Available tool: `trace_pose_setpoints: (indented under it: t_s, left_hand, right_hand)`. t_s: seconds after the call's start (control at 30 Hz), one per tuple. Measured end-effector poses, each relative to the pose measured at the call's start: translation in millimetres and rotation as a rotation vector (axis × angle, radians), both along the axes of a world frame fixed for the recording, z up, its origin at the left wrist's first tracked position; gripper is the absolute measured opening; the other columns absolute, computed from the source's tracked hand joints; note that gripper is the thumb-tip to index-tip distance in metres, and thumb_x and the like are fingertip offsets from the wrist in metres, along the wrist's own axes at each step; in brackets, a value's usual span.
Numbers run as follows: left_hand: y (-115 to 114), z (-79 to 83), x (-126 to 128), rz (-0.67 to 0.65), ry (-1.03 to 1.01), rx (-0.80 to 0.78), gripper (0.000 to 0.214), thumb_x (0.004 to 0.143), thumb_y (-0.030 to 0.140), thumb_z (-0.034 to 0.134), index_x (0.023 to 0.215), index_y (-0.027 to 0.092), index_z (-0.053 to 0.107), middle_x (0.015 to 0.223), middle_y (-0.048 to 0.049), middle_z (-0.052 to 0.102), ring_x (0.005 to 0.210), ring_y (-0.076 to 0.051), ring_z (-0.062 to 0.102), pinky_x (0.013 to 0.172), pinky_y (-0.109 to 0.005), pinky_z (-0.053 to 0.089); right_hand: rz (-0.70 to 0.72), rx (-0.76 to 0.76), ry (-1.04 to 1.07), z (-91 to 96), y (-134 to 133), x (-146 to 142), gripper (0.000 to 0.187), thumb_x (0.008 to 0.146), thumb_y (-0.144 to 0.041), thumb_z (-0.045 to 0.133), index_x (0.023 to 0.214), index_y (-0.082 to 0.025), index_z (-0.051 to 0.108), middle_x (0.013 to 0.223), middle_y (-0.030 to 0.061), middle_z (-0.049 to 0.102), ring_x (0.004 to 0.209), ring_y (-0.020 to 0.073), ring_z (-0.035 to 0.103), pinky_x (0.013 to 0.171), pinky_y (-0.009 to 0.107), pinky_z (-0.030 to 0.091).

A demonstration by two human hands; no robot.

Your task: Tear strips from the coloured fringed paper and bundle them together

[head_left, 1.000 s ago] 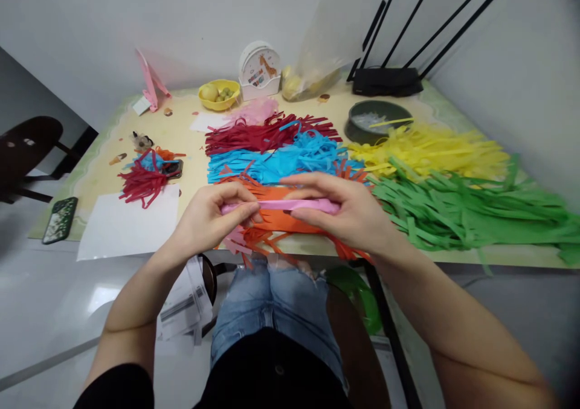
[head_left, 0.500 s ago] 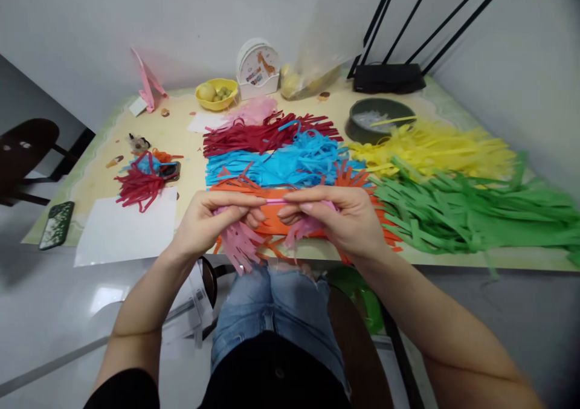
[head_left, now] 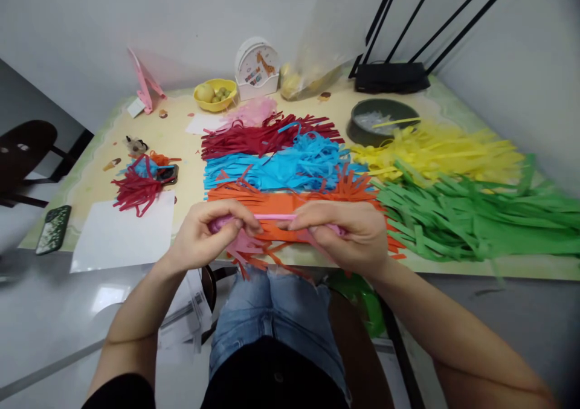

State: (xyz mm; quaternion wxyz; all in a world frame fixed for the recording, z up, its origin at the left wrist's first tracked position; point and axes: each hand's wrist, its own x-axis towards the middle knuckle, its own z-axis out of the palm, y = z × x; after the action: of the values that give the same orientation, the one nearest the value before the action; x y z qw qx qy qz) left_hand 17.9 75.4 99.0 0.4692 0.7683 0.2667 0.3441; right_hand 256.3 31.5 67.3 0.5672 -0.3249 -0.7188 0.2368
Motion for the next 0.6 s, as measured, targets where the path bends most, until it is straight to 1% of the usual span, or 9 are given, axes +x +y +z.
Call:
trace_pose_setpoints:
  t_s: [0.03,0.1,0.17,0.2,0.27,0.37,0.43,0.53,0.6]
  left_hand:
    - [1.4,6.2,-0.7,-0.029,0.031,0.006,0.016,0.092,0.016,0.06,0.104,0.017,0.072,0.097,-0.0086,0.076,0.085,-0.017,0.074,0.076,-0.026,0.057]
    - [4.5,18.6,0.9,-0.064,0.103,0.029,0.026,0.093,0.022,0.063,0.119,0.018,0.065,0.111,-0.0116,0.075,0.099,-0.021,0.073,0.085,-0.028,0.056]
    - [7.5,28.5,6.4,-0.097,0.213,0.061,0.025,0.095,0.028,0.063,0.118,0.017,0.065,0.114,-0.0119,0.075,0.105,-0.021,0.072,0.088,-0.028,0.055]
    - [8.9,31.8,10.0,-0.121,0.266,0.073,0.021,0.096,0.029,0.062,0.112,0.017,0.068,0.109,-0.0106,0.076,0.101,-0.02,0.073,0.085,-0.026,0.055]
    - [10.9,35.3,16.8,-0.177,0.344,0.083,0.019,0.098,0.032,0.06,0.101,0.017,0.071,0.094,-0.0066,0.077,0.085,-0.016,0.072,0.074,-0.022,0.053]
    - [12.2,33.3,22.6,-0.197,0.41,0.149,0.023,0.1,0.031,0.056,0.09,0.016,0.07,0.079,-0.0026,0.074,0.069,-0.013,0.067,0.063,-0.021,0.048]
    - [12.4,28.2,22.9,-0.152,0.448,0.291,0.024,0.1,0.028,0.055,0.086,0.016,0.069,0.075,-0.0019,0.073,0.069,-0.013,0.066,0.066,-0.022,0.047]
    - [14.7,16.6,20.4,-0.084,0.467,0.587,0.023,0.101,0.025,0.053,0.084,0.017,0.066,0.074,-0.0015,0.072,0.071,-0.013,0.064,0.075,-0.026,0.048]
    - [19.0,8.2,18.2,-0.041,0.471,0.8,0.022,0.102,0.023,0.05,0.088,0.017,0.065,0.076,-0.0014,0.073,0.071,-0.013,0.064,0.082,-0.03,0.048]
  right_hand:
    - [-0.002,0.065,-0.068,3.1,0.9,2.2,0.031,0.082,-0.003,0.054,0.087,-0.024,0.076,0.08,0.0012,0.08,0.069,0.0141,0.076,0.065,0.022,0.06]
    - [0.026,0.169,-0.177,8.8,3.0,5.6,0.03,0.082,-0.002,0.054,0.089,-0.024,0.074,0.079,0.0012,0.079,0.069,0.0132,0.075,0.067,0.022,0.06]
    - [0.062,0.234,-0.253,13.1,4.7,7.5,0.029,0.083,-0.003,0.053,0.092,-0.023,0.072,0.081,0.0019,0.079,0.074,0.0129,0.076,0.071,0.021,0.06]
    - [0.073,0.251,-0.277,14.4,5.2,7.9,0.029,0.083,-0.003,0.053,0.093,-0.023,0.071,0.083,0.0023,0.079,0.076,0.013,0.076,0.073,0.022,0.06]
    - [0.082,0.269,-0.301,14.9,5.5,8.0,0.028,0.084,-0.003,0.052,0.095,-0.022,0.069,0.084,0.0027,0.079,0.078,0.0128,0.076,0.076,0.022,0.06]
    - [0.064,0.291,-0.303,9.5,4.4,7.6,0.023,0.087,-0.005,0.053,0.095,-0.021,0.068,0.086,0.0036,0.079,0.08,0.0121,0.076,0.078,0.022,0.06]
    - [0.046,0.299,-0.305,3.0,3.1,7.4,0.022,0.089,-0.006,0.054,0.096,-0.02,0.069,0.086,0.0047,0.079,0.082,0.0125,0.075,0.08,0.022,0.06]
    - [0.021,0.297,-0.296,-4.9,1.6,9.4,0.026,0.09,-0.005,0.053,0.1,-0.021,0.07,0.089,0.005,0.079,0.085,0.0133,0.075,0.082,0.024,0.06]
    - [0.033,0.202,-0.295,-4.4,2.7,13.1,0.029,0.089,-0.006,0.055,0.108,-0.022,0.07,0.098,0.0048,0.08,0.091,0.014,0.076,0.085,0.025,0.059]
